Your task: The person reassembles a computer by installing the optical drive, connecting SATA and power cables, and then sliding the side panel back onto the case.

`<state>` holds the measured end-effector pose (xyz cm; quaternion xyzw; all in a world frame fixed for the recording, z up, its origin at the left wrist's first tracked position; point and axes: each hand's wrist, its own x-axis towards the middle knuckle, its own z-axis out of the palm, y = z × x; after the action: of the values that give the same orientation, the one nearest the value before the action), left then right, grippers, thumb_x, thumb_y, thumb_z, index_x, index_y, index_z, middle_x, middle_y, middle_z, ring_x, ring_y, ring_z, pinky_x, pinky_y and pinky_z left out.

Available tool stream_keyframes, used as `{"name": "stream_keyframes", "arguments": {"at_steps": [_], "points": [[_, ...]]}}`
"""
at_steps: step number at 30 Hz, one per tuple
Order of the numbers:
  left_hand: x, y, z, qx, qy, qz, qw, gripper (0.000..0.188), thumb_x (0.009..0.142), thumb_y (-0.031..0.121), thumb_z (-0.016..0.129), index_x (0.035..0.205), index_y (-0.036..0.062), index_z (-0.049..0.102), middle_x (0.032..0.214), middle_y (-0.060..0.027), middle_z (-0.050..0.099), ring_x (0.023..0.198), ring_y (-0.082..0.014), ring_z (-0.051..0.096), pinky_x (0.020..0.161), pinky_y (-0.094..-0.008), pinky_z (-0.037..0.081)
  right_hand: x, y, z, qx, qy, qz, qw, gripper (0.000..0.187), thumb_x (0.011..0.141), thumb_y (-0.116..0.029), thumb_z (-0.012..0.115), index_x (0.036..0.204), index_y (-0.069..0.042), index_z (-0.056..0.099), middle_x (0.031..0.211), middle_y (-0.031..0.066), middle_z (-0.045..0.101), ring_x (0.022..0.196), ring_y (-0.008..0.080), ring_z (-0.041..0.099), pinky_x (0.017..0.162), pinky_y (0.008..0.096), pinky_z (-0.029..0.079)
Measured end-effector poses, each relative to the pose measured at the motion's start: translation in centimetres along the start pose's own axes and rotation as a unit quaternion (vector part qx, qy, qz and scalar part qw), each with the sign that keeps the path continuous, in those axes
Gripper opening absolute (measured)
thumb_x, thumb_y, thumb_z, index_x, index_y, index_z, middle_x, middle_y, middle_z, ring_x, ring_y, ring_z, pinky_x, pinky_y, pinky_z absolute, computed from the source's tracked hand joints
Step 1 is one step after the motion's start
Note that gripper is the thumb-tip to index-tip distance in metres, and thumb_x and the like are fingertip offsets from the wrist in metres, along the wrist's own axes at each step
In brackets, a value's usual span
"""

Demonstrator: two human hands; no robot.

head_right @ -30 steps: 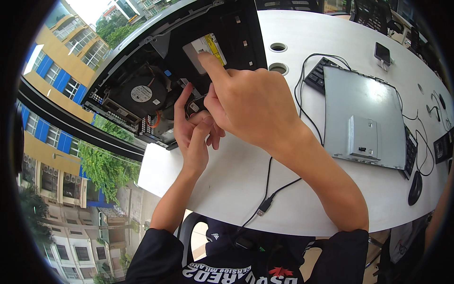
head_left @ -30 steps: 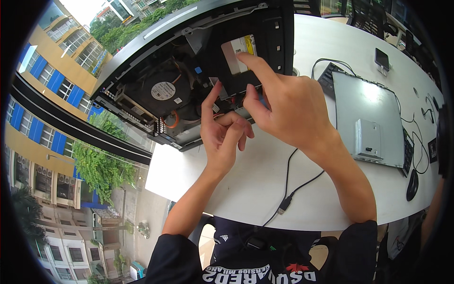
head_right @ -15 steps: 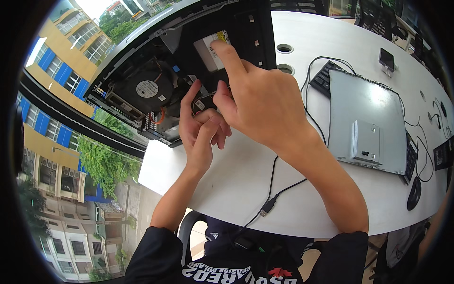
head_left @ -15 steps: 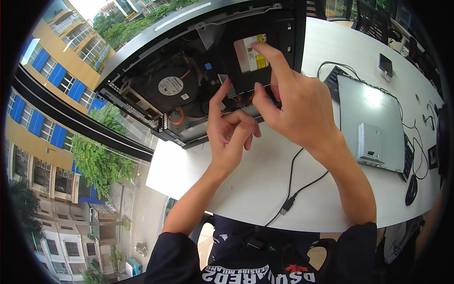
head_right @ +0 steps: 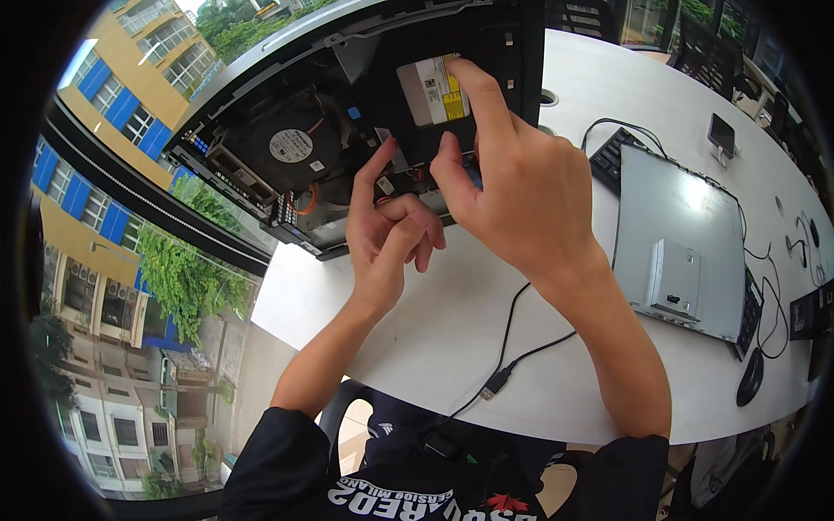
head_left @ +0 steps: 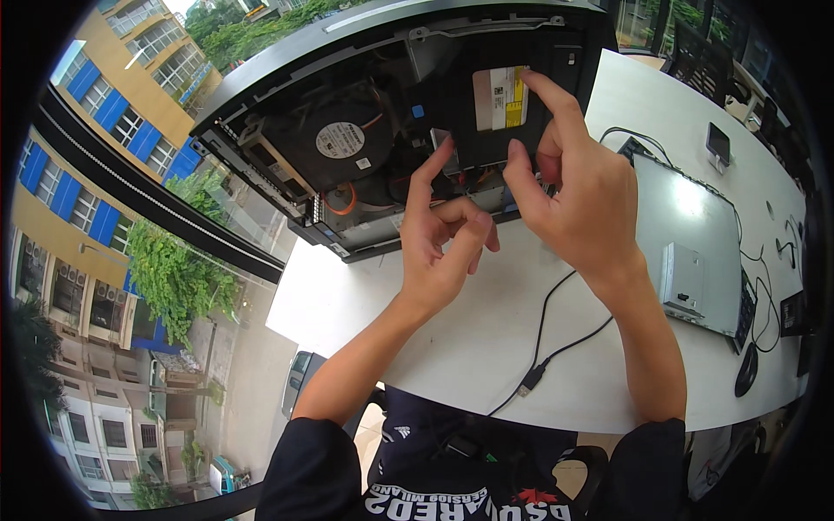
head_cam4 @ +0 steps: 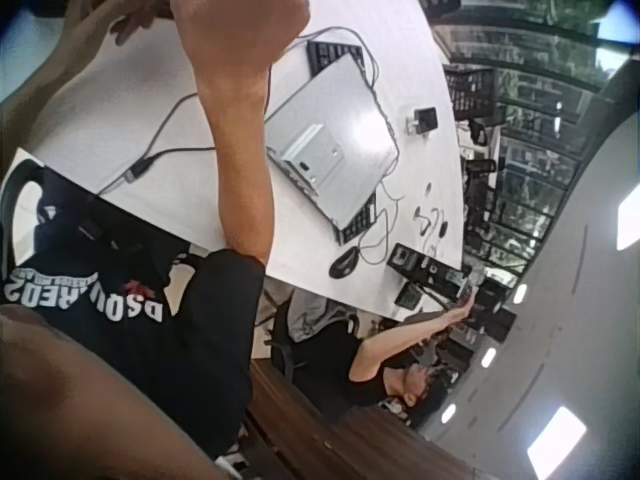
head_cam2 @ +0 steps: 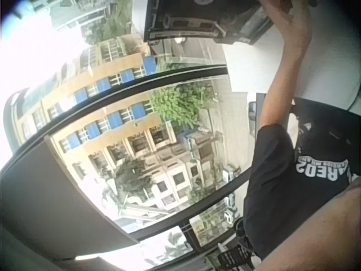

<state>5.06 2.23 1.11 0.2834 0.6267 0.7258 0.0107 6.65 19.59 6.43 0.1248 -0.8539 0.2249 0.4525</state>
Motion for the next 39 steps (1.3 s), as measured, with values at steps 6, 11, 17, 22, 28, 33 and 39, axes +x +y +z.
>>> {"name": "stream_keyframes", "arguments": {"at_steps": [6, 11, 17, 22, 28, 33, 39], "points": [[0.0, 0.0, 0.1, 0.006, 0.002, 0.001, 1.0, 0.082, 0.087, 0.005, 0.048, 0.162, 0.0041, 0.015, 0.076, -0.0126, 0.065, 0.053, -0.0115, 0.056, 0.047, -0.0215, 0.036, 0.1, 0.3, -0.2, -0.006, -0.004, 0.002, 1.0, 0.056, 0.086, -0.014, 0.069, 0.14, -0.008, 0.055, 0.056, 0.0078, 0.062, 0.044, 0.0238, 0.062, 0.045, 0.034, 0.048], [0.1, -0.3, 0.5, 0.006, 0.013, 0.013, 1.0, 0.079, 0.088, 0.006, 0.049, 0.161, 0.0025, 0.016, 0.075, -0.012, 0.066, 0.051, -0.0109, 0.055, 0.045, -0.0212, 0.035, 0.4, 0.5, -0.7, -0.013, 0.023, -0.016, 1.0, 0.037, 0.085, -0.012, 0.07, 0.122, -0.007, 0.068, 0.05, 0.0055, 0.058, 0.041, 0.0201, 0.058, 0.043, 0.0311, 0.045], [0.1, -0.5, 0.4, 0.024, 0.025, 0.028, 0.999, 0.074, 0.091, 0.007, 0.049, 0.159, 0.0005, 0.021, 0.072, -0.011, 0.066, 0.046, -0.0097, 0.052, 0.043, -0.0209, 0.033, 1.6, 2.5, -2.4, -0.003, 0.113, 0.008, 0.994, 0.015, 0.087, -0.013, 0.072, 0.099, -0.007, 0.078, 0.049, 0.0026, 0.059, 0.04, 0.0135, 0.057, 0.043, 0.0256, 0.042], [0.2, -0.7, 0.4, 0.032, 0.024, 0.033, 0.999, 0.074, 0.091, 0.007, 0.049, 0.159, -0.0005, 0.02, 0.071, -0.0111, 0.066, 0.046, -0.0098, 0.052, 0.043, -0.0211, 0.033, 1.4, 3.5, -1.9, -0.012, 0.136, -0.013, 0.991, 0.022, 0.087, -0.011, 0.071, 0.107, -0.008, 0.079, 0.048, 0.0022, 0.059, 0.038, 0.0131, 0.055, 0.043, 0.0246, 0.04], [0.2, -0.8, 0.4, 0.041, 0.029, 0.037, 0.998, 0.075, 0.09, 0.006, 0.048, 0.159, -0.0003, 0.02, 0.071, -0.0114, 0.065, 0.045, -0.0103, 0.052, 0.042, -0.0213, 0.033, 1.2, 3.9, -1.5, -0.071, 0.113, -0.042, 0.99, 0.031, 0.085, -0.01, 0.072, 0.115, -0.008, 0.078, 0.045, 0.0025, 0.055, 0.036, 0.0148, 0.051, 0.039, 0.0276, 0.038], [0.3, -1.0, 0.5, 0.041, 0.031, 0.04, 0.998, 0.074, 0.09, 0.006, 0.048, 0.159, -0.0003, 0.02, 0.07, -0.0114, 0.065, 0.045, -0.0104, 0.051, 0.042, -0.0214, 0.033, 0.8, 5.4, -0.4, -0.083, 0.141, -0.092, 0.982, 0.046, 0.083, -0.008, 0.071, 0.128, -0.01, 0.073, 0.044, 0.0011, 0.051, 0.035, 0.0138, 0.047, 0.039, 0.0273, 0.037], [0.3, -1.1, 0.1, 0.013, 0.015, 0.017, 1.0, 0.077, 0.09, -0.001, 0.05, 0.16, 0.0023, 0.017, 0.074, -0.0111, 0.066, 0.053, -0.0097, 0.056, 0.047, -0.0214, 0.041, -0.2, 6.3, 0.5, -0.089, 0.112, -0.089, 0.986, 0.057, 0.084, 0.001, 0.068, 0.139, -0.014, 0.067, 0.047, -0.0005, 0.054, 0.037, 0.0102, 0.047, 0.042, 0.0243, 0.04]]}}
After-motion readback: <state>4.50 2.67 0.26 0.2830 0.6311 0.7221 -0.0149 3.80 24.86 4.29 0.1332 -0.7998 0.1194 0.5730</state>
